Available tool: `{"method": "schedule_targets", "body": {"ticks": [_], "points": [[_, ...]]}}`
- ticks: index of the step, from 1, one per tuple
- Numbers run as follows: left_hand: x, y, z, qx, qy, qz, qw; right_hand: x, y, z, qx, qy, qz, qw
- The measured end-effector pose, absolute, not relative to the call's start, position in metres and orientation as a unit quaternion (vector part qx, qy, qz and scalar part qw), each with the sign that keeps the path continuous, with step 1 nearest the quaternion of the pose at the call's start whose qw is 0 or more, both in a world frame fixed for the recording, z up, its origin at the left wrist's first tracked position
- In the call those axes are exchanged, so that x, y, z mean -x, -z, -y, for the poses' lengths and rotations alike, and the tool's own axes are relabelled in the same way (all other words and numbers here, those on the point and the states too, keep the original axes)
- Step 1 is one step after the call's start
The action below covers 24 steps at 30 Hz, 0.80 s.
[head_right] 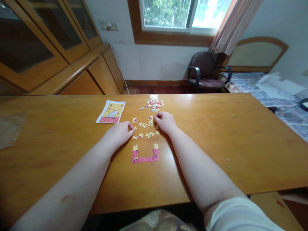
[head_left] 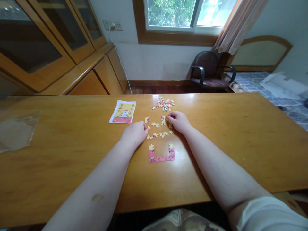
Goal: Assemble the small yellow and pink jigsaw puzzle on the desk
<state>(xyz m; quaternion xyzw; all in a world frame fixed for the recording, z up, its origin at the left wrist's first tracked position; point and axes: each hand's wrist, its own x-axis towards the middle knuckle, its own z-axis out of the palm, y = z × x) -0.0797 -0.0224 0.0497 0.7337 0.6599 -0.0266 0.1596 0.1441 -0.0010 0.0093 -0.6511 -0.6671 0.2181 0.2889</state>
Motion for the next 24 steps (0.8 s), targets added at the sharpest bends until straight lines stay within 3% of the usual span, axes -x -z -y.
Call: {"method": "schedule_targets", "body": {"ticks": [17, 24], "points": [[0.076, -0.044, 0.026, -0.790, -0.052, -0.591, 0.155, -0.144, -0.010, 0.001, 0.651, -0.215, 0.670, 0.285], [0.073, -0.049, 0.027, -0.795, -0.068, -0.567, 0.202, -0.143, -0.012, 0.002, 0.651, -0.219, 0.669, 0.284]]}}
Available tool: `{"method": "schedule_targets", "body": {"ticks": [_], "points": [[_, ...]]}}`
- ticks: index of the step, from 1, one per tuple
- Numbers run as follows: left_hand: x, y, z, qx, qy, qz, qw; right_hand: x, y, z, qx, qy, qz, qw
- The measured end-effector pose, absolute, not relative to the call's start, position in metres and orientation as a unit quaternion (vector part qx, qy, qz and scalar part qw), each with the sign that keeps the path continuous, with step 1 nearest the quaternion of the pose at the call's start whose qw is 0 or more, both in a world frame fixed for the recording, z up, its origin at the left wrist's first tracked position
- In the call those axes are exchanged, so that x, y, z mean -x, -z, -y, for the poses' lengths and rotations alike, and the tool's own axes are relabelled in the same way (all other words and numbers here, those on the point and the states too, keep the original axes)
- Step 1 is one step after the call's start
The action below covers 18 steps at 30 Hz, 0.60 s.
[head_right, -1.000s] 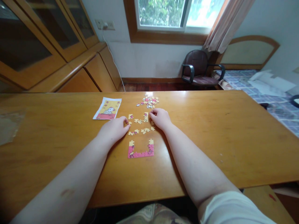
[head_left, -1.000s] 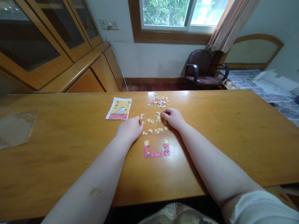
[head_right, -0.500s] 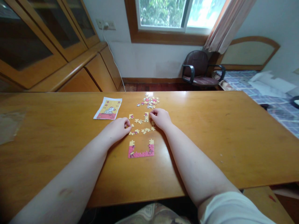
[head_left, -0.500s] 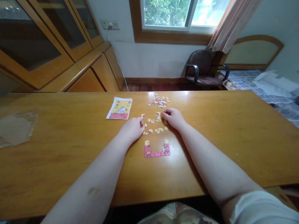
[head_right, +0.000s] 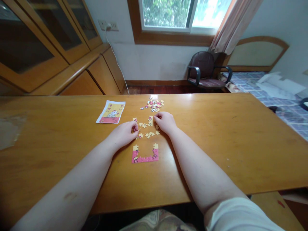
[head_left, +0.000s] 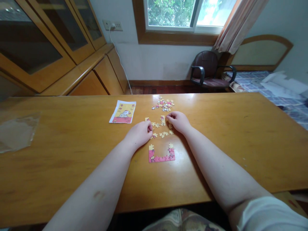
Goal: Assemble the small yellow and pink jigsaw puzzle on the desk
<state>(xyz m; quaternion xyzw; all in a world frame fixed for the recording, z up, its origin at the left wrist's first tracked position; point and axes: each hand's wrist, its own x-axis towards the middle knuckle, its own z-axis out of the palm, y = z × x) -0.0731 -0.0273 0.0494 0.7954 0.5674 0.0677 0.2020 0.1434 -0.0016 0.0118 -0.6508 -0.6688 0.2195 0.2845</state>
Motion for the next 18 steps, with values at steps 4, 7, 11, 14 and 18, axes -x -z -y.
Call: {"method": "schedule_targets", "body": {"ticks": [4, 7, 11, 14, 18], "points": [[0.067, -0.053, 0.033, -0.797, -0.119, -0.535, 0.252, -0.142, -0.013, 0.002, 0.650, -0.218, 0.671, 0.282], [0.058, -0.055, 0.042, -0.816, -0.144, -0.472, 0.299, -0.142, -0.013, 0.001, 0.651, -0.217, 0.672, 0.280], [0.043, -0.052, 0.052, -0.852, -0.119, -0.411, 0.303, -0.142, -0.011, 0.000, 0.649, -0.213, 0.674, 0.282], [0.039, -0.046, 0.055, -0.867, -0.101, -0.388, 0.295, -0.143, -0.009, 0.000, 0.646, -0.216, 0.674, 0.284], [0.039, -0.042, 0.054, -0.882, -0.085, -0.382, 0.263, -0.144, -0.009, 0.000, 0.645, -0.217, 0.674, 0.287]]}}
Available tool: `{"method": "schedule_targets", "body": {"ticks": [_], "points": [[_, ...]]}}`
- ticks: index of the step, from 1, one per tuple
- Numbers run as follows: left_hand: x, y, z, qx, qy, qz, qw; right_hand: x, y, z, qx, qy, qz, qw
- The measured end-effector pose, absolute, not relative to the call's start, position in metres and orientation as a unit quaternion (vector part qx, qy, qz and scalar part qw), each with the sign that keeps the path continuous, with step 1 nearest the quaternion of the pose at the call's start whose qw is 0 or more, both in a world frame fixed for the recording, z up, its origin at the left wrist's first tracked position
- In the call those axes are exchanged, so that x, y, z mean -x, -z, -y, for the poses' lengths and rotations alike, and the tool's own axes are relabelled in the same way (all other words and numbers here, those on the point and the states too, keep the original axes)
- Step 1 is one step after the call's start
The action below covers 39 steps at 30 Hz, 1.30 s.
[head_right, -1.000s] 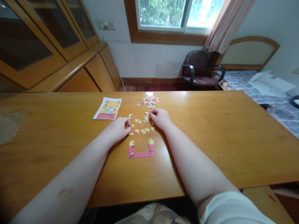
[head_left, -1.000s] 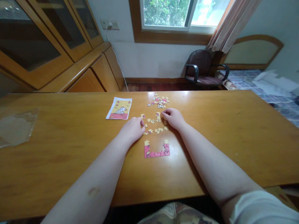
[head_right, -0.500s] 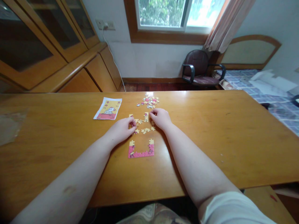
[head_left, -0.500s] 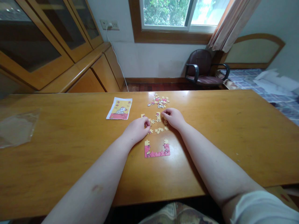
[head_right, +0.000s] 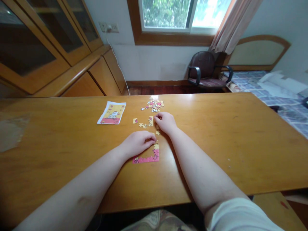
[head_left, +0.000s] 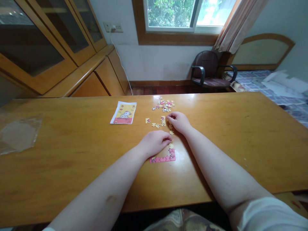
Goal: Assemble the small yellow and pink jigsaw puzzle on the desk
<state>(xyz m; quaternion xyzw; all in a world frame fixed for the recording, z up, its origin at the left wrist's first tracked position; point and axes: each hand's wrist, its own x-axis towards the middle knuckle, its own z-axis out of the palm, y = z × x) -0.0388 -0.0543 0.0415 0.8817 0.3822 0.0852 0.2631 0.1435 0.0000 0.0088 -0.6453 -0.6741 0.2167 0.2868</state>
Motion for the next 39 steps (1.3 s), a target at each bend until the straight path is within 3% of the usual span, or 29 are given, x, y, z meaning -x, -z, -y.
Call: {"method": "schedule_targets", "body": {"ticks": [16, 39], "points": [[0.0374, -0.0429, 0.0549, -0.870, -0.070, -0.389, 0.293, -0.1429, -0.0104, 0.0003, 0.647, -0.213, 0.676, 0.281], [0.0380, -0.0504, 0.0631, -0.902, -0.047, -0.376, 0.209, -0.1427, -0.0103, 0.0007, 0.648, -0.221, 0.670, 0.287]]}}
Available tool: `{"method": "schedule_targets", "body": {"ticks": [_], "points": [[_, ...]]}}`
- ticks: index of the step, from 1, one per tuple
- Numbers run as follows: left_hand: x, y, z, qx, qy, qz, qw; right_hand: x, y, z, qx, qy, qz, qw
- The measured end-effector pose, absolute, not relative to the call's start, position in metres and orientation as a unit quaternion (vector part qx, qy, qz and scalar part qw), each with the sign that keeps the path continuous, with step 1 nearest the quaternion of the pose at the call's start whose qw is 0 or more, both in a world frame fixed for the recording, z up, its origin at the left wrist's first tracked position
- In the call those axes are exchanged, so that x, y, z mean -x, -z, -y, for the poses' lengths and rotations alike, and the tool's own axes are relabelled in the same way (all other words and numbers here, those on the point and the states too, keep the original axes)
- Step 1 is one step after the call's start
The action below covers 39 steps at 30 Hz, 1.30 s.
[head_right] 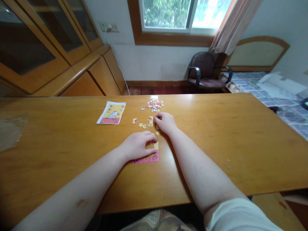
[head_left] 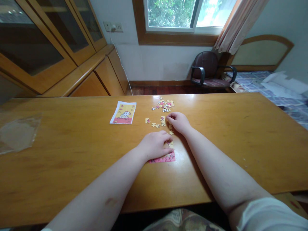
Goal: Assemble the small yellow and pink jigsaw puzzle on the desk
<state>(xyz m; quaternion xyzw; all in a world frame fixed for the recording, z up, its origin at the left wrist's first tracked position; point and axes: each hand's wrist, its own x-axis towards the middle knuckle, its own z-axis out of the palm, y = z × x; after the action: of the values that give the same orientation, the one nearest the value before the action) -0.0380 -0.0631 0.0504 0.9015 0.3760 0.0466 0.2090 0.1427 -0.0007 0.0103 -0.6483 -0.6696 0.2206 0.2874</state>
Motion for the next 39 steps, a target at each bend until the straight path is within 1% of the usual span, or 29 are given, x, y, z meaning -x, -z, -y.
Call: {"method": "schedule_targets", "body": {"ticks": [16, 25, 31, 39], "points": [[0.037, -0.054, 0.068, -0.914, 0.019, -0.356, 0.193, -0.143, -0.011, 0.001, 0.649, -0.214, 0.673, 0.281], [0.045, -0.056, 0.062, -0.904, 0.006, -0.384, 0.185, -0.143, -0.011, 0.001, 0.649, -0.216, 0.672, 0.283], [0.058, -0.058, 0.051, -0.885, -0.010, -0.419, 0.202, -0.143, -0.012, 0.001, 0.649, -0.221, 0.671, 0.281], [0.081, -0.062, 0.035, -0.862, 0.044, -0.432, 0.261, -0.142, -0.013, 0.002, 0.650, -0.227, 0.667, 0.284]]}}
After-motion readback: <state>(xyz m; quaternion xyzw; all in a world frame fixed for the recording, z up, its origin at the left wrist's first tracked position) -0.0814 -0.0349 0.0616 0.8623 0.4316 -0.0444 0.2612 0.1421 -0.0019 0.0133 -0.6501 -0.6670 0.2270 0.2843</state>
